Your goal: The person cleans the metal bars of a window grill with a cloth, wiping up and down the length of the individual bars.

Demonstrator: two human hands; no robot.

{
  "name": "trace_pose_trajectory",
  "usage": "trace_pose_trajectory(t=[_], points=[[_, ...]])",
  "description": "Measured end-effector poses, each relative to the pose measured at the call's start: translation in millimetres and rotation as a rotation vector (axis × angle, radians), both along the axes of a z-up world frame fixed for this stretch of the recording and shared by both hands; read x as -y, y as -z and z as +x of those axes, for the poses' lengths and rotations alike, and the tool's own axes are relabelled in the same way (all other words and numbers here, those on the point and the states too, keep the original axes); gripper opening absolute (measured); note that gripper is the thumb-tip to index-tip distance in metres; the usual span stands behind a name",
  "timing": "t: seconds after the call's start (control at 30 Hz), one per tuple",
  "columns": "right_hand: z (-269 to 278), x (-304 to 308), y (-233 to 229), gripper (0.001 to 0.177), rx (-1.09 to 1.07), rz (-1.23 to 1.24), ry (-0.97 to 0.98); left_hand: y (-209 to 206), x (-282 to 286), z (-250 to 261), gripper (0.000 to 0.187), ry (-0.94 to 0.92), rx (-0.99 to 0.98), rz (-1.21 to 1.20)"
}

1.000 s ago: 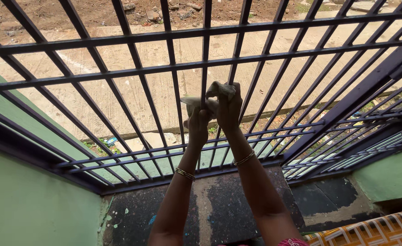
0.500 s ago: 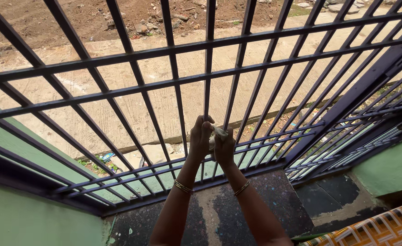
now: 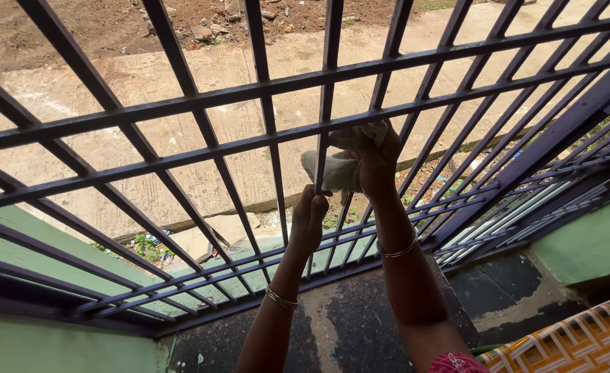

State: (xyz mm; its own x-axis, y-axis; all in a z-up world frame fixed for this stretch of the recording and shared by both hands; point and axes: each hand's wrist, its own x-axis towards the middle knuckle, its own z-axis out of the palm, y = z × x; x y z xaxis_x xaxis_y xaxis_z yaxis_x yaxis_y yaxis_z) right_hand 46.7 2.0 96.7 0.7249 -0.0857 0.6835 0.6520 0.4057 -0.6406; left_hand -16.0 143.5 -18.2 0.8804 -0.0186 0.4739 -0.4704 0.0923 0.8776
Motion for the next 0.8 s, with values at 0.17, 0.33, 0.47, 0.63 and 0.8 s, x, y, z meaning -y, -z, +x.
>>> trace_pose_trajectory(t=[0.17, 0.33, 0.47, 0.63, 0.8], points=[[10, 20, 8, 0.024, -0.088, 0.057, -0.716, -7, -5, -4, 0.031, 0.015, 0.061, 0.009], [19, 28, 41, 0.031, -0.116, 0.092, -0.939, -13, -3, -5, 0.029, 0.061, 0.043, -0.028], [4, 21, 103, 0.033, -0.177, -0.032, -0.286, -14, -5, -3, 0.029, 0.094, 0.079, -0.061], [5, 2, 177, 0.023, -0.246, -0.017, 0.098, -4, -2, 0, 0.028, 0.118, -0.006, -0.103], [-11, -8, 214, 0.018, -0.256, -0.104, 0.254, -3, 1, -5, 0.028, 0.192, -0.114, -0.198]])
